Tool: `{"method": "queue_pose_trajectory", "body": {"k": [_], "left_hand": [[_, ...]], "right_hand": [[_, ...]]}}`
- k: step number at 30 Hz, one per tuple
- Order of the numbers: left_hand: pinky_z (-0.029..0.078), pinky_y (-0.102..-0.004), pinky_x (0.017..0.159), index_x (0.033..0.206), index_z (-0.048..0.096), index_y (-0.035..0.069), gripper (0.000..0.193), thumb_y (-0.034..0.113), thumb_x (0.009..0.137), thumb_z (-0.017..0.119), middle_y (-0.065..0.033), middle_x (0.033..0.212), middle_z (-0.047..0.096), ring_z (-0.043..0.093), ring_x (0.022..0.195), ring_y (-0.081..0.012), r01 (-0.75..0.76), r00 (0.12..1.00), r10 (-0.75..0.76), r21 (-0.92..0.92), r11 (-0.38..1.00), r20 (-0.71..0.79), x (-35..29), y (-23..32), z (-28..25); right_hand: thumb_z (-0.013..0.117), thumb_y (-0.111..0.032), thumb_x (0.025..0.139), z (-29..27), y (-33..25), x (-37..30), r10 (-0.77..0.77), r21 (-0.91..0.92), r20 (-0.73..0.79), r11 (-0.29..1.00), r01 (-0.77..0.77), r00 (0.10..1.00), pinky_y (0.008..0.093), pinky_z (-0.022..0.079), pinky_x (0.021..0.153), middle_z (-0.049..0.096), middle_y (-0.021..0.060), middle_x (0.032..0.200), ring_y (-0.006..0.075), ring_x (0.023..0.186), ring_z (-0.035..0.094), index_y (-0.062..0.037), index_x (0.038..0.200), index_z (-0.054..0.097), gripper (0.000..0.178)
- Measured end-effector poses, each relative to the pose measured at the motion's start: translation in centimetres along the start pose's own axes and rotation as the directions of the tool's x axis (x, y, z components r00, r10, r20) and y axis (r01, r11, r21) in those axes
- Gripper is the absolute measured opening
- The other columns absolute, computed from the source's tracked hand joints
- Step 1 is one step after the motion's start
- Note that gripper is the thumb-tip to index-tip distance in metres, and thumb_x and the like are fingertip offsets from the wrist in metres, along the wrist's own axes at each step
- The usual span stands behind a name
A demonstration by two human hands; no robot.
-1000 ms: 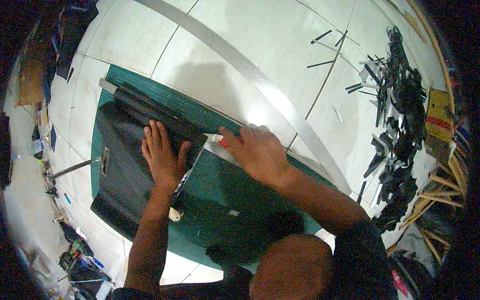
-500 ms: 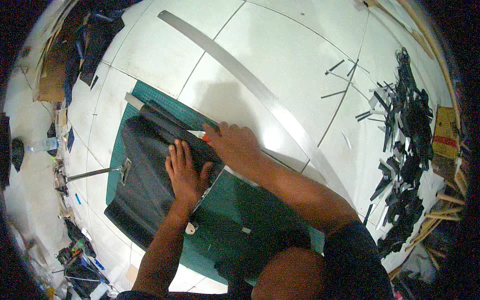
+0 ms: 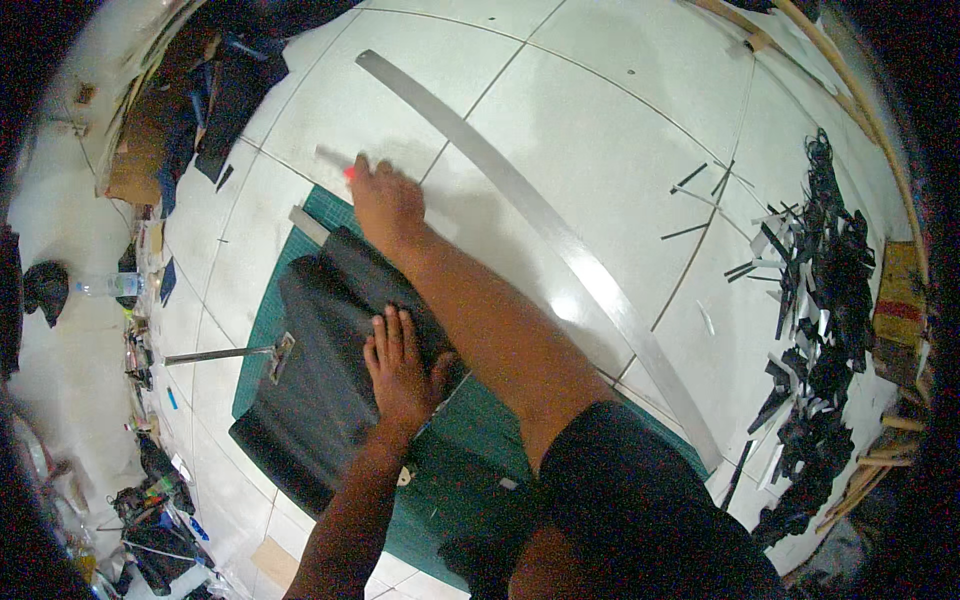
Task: The person aligns a black sheet on a green cutting mat, trims the edge using a utility knife and a ruler, and then places a cardboard template over the sheet.
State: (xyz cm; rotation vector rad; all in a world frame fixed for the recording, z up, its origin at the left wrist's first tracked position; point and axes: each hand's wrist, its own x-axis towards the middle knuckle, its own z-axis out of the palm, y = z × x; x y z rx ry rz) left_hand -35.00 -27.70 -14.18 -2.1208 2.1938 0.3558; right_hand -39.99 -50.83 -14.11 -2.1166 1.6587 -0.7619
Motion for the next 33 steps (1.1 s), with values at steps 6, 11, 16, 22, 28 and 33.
{"method": "queue_pose_trajectory", "body": {"k": [6, 11, 16, 22, 28, 33], "left_hand": [[0.015, -0.0516, 0.118, 0.151, 0.027, -0.004, 0.09, 0.058, 0.091, 0.054, -0.0211, 0.16, 0.022, 0.018, 0.149, -0.0369, 0.028, 0.999, -0.028, 0.003, 1.0, -0.022, -0.6, -0.8, 0.1], [0.016, -0.05, 0.119, 0.15, 0.03, -0.003, 0.087, 0.06, 0.093, 0.05, -0.021, 0.159, 0.023, 0.018, 0.149, -0.0357, -0.018, 0.995, 0.021, 0.035, 0.999, -0.094, -0.3, -0.6, 0.0], [0.019, -0.0519, 0.118, 0.146, 0.041, 0.004, 0.072, 0.041, 0.089, 0.066, -0.023, 0.155, 0.032, 0.026, 0.146, -0.0395, -0.039, 0.972, 0.004, -0.143, 0.989, -0.236, -1.4, -1.1, -0.3], [0.034, -0.0506, 0.108, 0.132, 0.054, 0.002, 0.055, 0.027, 0.086, 0.072, -0.0254, 0.135, 0.049, 0.044, 0.128, -0.044, 0.019, 0.783, -0.226, -0.341, 0.94, -0.58, -4.2, -1.8, -4.1], [0.038, -0.0502, 0.102, 0.121, 0.065, 0.004, 0.053, 0.045, 0.089, 0.066, -0.0248, 0.119, 0.057, 0.051, 0.116, -0.0424, 0.475, 0.744, -0.591, -0.374, 0.796, -0.312, -8.1, -5.8, -3.9], [0.041, -0.0499, 0.099, 0.114, 0.069, 0.004, 0.047, 0.043, 0.089, 0.067, -0.0221, 0.116, 0.061, 0.054, 0.113, -0.0404, 0.163, 0.891, -0.319, -0.427, 0.889, -0.323, -6.7, -2.0, -4.3]], "right_hand": [[0.063, -0.045, 0.092, -8.0, 1.6, -5.7, 0.073, 0.347, 0.26, 0.924, -0.164, 0.963, 0.0486, 0.051, 0.077, 0.067, 0.0217, 0.096, 0.0434, 0.091, 0.065, -0.0046, 0.113, 0.058, 0.045], [0.072, -0.043, 0.086, -12.2, 5.0, -18.7, 0.266, 0.102, 0.485, 0.929, -0.356, 0.833, 0.0474, 0.049, 0.08, 0.062, 0.0232, 0.101, 0.0413, 0.096, 0.063, -0.0005, 0.108, 0.053, 0.052], [0.076, -0.033, 0.082, -10.9, 4.6, -23.7, 0.197, 0.056, 0.426, 0.969, -0.243, 0.883, 0.0521, 0.05, 0.078, 0.064, 0.0194, 0.096, 0.0419, 0.093, 0.064, -0.0052, 0.104, 0.053, 0.043], [0.072, -0.027, 0.085, -12.1, 6.8, -23.3, 0.275, 0.05, 0.312, 0.951, -0.305, 0.909, 0.052, 0.049, 0.072, 0.065, 0.0198, 0.086, 0.0434, 0.084, 0.064, -0.0063, 0.103, 0.051, 0.035], [0.066, -0.025, 0.09, -17.5, 10.1, -25.0, 0.217, 0.21, 0.075, 0.951, -0.228, 0.973, 0.0503, 0.05, 0.073, 0.066, 0.0215, 0.088, 0.0431, 0.086, 0.065, -0.0057, 0.099, 0.054, 0.025], [0.071, -0.03, 0.088, -23.4, 13.4, -33.2, 0.375, 0.196, 0.119, 0.899, -0.392, 0.92, 0.0471, 0.051, 0.071, 0.065, 0.0212, 0.086, 0.0411, 0.081, 0.066, -0.0042, 0.1, 0.056, 0.032]]}}
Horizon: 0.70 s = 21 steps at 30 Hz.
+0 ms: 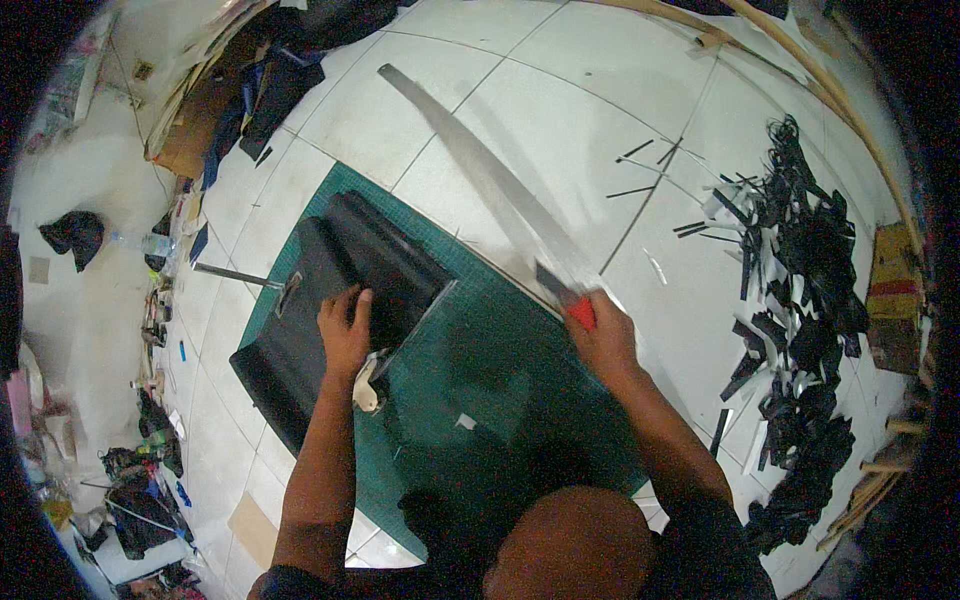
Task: The person aligns a black sheet on a green cutting mat, trims the edge using a utility knife and a ruler, and then places a cardboard template over the sheet.
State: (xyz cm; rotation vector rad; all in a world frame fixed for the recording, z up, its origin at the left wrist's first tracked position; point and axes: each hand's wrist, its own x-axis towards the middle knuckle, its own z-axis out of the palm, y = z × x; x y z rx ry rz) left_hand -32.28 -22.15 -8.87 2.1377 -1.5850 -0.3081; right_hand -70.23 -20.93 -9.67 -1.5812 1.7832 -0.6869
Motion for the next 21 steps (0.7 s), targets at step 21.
{"method": "queue_pose_trajectory", "body": {"k": [21], "left_hand": [[0.045, -0.0462, 0.101, 0.129, 0.051, 0.001, 0.062, 0.018, 0.076, 0.077, -0.0225, 0.123, 0.051, 0.052, 0.115, -0.0415, -0.368, 0.908, 0.334, 0.098, 0.925, 0.253, 0.8, 5.5, 3.4]], "right_hand": [[0.091, -0.017, 0.065, -11.7, 11.8, -20.5, -0.131, -0.16, 0.434, 0.962, 0.22, 0.891, 0.036, 0.052, 0.054, 0.062, 0.0113, 0.065, 0.0279, 0.061, 0.066, -0.0071, 0.085, 0.06, 0.038]]}}
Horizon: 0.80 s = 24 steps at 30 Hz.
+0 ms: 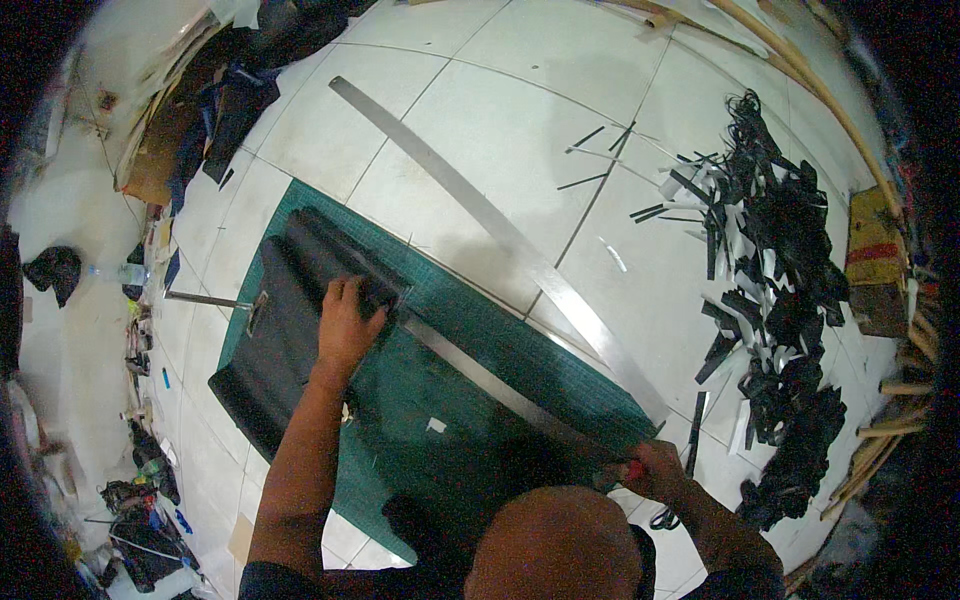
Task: The person aligns a black sheet on a green cutting mat, trims the edge using a utility knife and a ruler, and then places a cardboard template over the sheet.
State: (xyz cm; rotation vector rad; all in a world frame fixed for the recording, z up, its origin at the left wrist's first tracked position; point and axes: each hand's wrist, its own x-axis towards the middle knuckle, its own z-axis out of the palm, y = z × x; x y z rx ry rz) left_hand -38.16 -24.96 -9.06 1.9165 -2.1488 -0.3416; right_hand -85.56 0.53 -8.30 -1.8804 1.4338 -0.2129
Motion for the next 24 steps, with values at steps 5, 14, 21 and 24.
{"method": "queue_pose_trajectory", "body": {"k": [5, 14, 21, 24], "left_hand": [[0.043, -0.0468, 0.104, 0.129, 0.052, 0.001, 0.062, 0.023, 0.077, 0.078, -0.0257, 0.128, 0.051, 0.049, 0.121, -0.0444, 0.03, 0.998, -0.029, -0.011, 0.999, 0.055, -0.1, -0.2, -0.9], [0.043, -0.0467, 0.103, 0.128, 0.053, 0.001, 0.058, 0.023, 0.08, 0.076, -0.0216, 0.126, 0.053, 0.052, 0.117, -0.0415, 0.031, 0.999, -0.031, -0.047, 0.998, 0.008, 0.1, 0.5, -1.1], [0.032, -0.0454, 0.113, 0.144, 0.036, -0.004, 0.067, 0.03, 0.093, 0.063, -0.0278, 0.148, 0.035, 0.034, 0.138, -0.0438, 0.115, 0.987, -0.123, -0.084, 0.99, -0.107, 0.6, -4.7, 0.9], [0.019, -0.0487, 0.119, 0.151, 0.023, -0.005, 0.078, 0.036, 0.096, 0.06, -0.0276, 0.158, 0.019, 0.018, 0.147, -0.0435, 0.066, 0.998, -0.066, 0.014, 0.998, 0.007, 0.8, -6.5, 2.0]], "right_hand": [[0.089, -0.024, 0.071, 2.7, 1.8, 1.0, -0.027, -0.032, 0.044, 0.999, 0.028, 0.999, 0.0353, 0.051, 0.054, 0.061, 0.0105, 0.064, 0.0263, 0.059, 0.064, -0.0055, 0.068, 0.061, 0.034], [0.072, -0.036, 0.085, 3.4, -4.3, 9.7, -0.021, 0.141, 0.04, 0.99, 0.015, 0.999, 0.0484, 0.051, 0.064, 0.064, 0.0163, 0.079, 0.0371, 0.072, 0.064, -0.0046, 0.091, 0.059, 0.035], [0.067, -0.027, 0.091, 6.9, -12.2, 27.0, -0.08, 0.293, -0.038, 0.952, 0.087, 0.996, 0.0464, 0.052, 0.071, 0.065, 0.0183, 0.096, 0.0359, 0.087, 0.066, -0.0058, 0.109, 0.054, 0.031], [0.066, -0.03, 0.091, 6.9, -14.5, 32.7, -0.096, 0.289, -0.129, 0.948, 0.13, 0.987, 0.0487, 0.051, 0.07, 0.065, 0.019, 0.091, 0.0375, 0.085, 0.067, -0.0057, 0.108, 0.051, 0.033]]}}
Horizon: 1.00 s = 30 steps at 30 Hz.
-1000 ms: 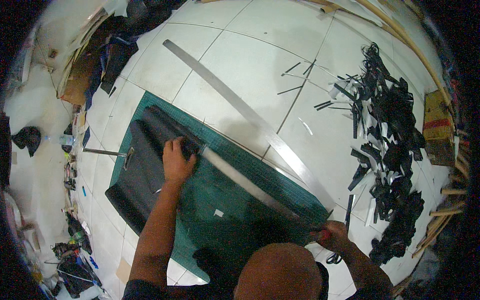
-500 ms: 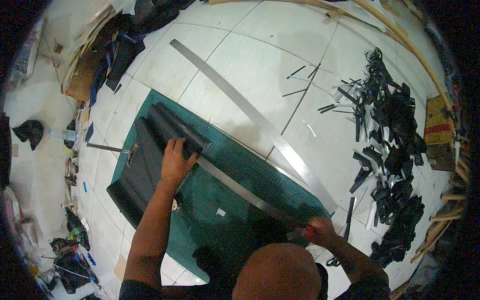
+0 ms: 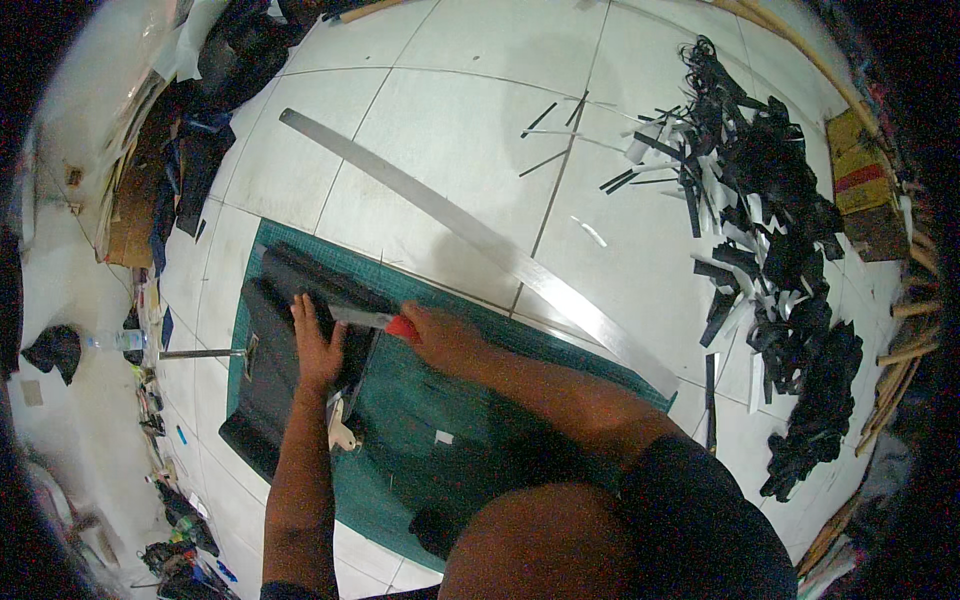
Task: The person aligns a black sheet on a green cutting mat, trims the edge using a utility knife and a ruler, and then places a cardboard template over the sheet.
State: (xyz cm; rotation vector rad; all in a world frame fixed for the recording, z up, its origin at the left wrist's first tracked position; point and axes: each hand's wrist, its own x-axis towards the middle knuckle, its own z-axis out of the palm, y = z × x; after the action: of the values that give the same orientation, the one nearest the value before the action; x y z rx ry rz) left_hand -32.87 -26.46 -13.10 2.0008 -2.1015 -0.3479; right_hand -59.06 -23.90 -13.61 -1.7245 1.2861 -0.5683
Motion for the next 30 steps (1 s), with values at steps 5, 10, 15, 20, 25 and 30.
{"method": "queue_pose_trajectory", "body": {"k": [5, 10, 15, 20, 25, 30], "left_hand": [[0.012, -0.0507, 0.12, 0.152, 0.019, -0.005, 0.083, 0.043, 0.096, 0.056, -0.0264, 0.16, 0.016, 0.017, 0.148, -0.042, -0.016, 0.999, 0.015, 0.029, 0.999, 0.03, 0.0, 0.0, 1.3], [0.013, -0.0497, 0.12, 0.152, 0.019, -0.006, 0.087, 0.048, 0.095, 0.056, -0.0251, 0.16, 0.016, 0.018, 0.148, -0.0389, -0.02, 0.999, 0.013, 0.136, 0.991, 0.051, -0.2, 0.0, 2.0], [0.014, -0.0517, 0.119, 0.153, 0.02, -0.002, 0.082, 0.047, 0.097, 0.054, -0.0224, 0.161, 0.016, 0.018, 0.149, -0.0382, -0.014, 0.998, 0.002, 0.192, 0.981, 0.062, -0.1, 0.2, 2.2], [0.015, -0.0509, 0.119, 0.153, 0.02, -0.003, 0.084, 0.049, 0.096, 0.054, -0.0228, 0.161, 0.018, 0.019, 0.149, -0.0379, -0.015, 0.997, -0.004, 0.243, 0.97, 0.077, 0.1, 0.0, 2.3], [0.015, -0.0511, 0.119, 0.153, 0.02, -0.002, 0.082, 0.045, 0.096, 0.055, -0.0226, 0.161, 0.018, 0.019, 0.149, -0.0385, -0.022, 0.998, 0.008, 0.235, 0.972, 0.061, 0.2, -0.1, 2.3], [0.015, -0.0508, 0.119, 0.153, 0.02, -0.002, 0.082, 0.046, 0.096, 0.054, -0.0231, 0.161, 0.018, 0.018, 0.149, -0.0385, -0.001, 0.998, -0.015, 0.234, 0.972, 0.064, 0.3, 0.0, 2.5]], "right_hand": [[0.062, -0.031, 0.092, 1.9, -0.6, 3.5, 0.032, 0.006, -0.055, 0.999, -0.032, 0.998, 0.0537, 0.051, 0.07, 0.067, 0.0207, 0.089, 0.0425, 0.084, 0.067, -0.0066, 0.111, 0.05, 0.033], [0.067, -0.034, 0.09, 1.5, -1.5, 3.9, 0.205, 0.026, -0.042, 0.979, -0.204, 0.978, 0.0493, 0.052, 0.069, 0.068, 0.0179, 0.088, 0.0393, 0.084, 0.068, -0.0077, 0.109, 0.05, 0.036], [0.067, -0.035, 0.09, 1.6, -1.3, 4.2, 0.255, 0.038, -0.02, 0.966, -0.254, 0.967, 0.0483, 0.052, 0.069, 0.068, 0.0175, 0.088, 0.0386, 0.084, 0.068, -0.0096, 0.11, 0.05, 0.036], [0.066, -0.037, 0.092, 1.2, -1.2, 4.5, 0.249, 0.003, 0.02, 0.969, -0.249, 0.968, 0.0479, 0.053, 0.069, 0.067, 0.0186, 0.088, 0.0376, 0.081, 0.068, -0.006, 0.112, 0.05, 0.041], [0.066, -0.043, 0.089, -2.5, 0.4, 2.6, 0.128, -0.112, -0.037, 0.985, -0.132, 0.991, 0.0511, 0.052, 0.07, 0.064, 0.021, 0.095, 0.0396, 0.083, 0.066, -0.0066, 0.109, 0.053, 0.043], [0.06, -0.04, 0.094, -5.8, 0.7, -1.6, 0.056, -0.426, 0.26, 0.903, 0.062, 0.964, 0.0468, 0.053, 0.07, 0.059, 0.0193, 0.097, 0.0326, 0.081, 0.064, -0.0067, 0.129, 0.051, 0.049]]}}
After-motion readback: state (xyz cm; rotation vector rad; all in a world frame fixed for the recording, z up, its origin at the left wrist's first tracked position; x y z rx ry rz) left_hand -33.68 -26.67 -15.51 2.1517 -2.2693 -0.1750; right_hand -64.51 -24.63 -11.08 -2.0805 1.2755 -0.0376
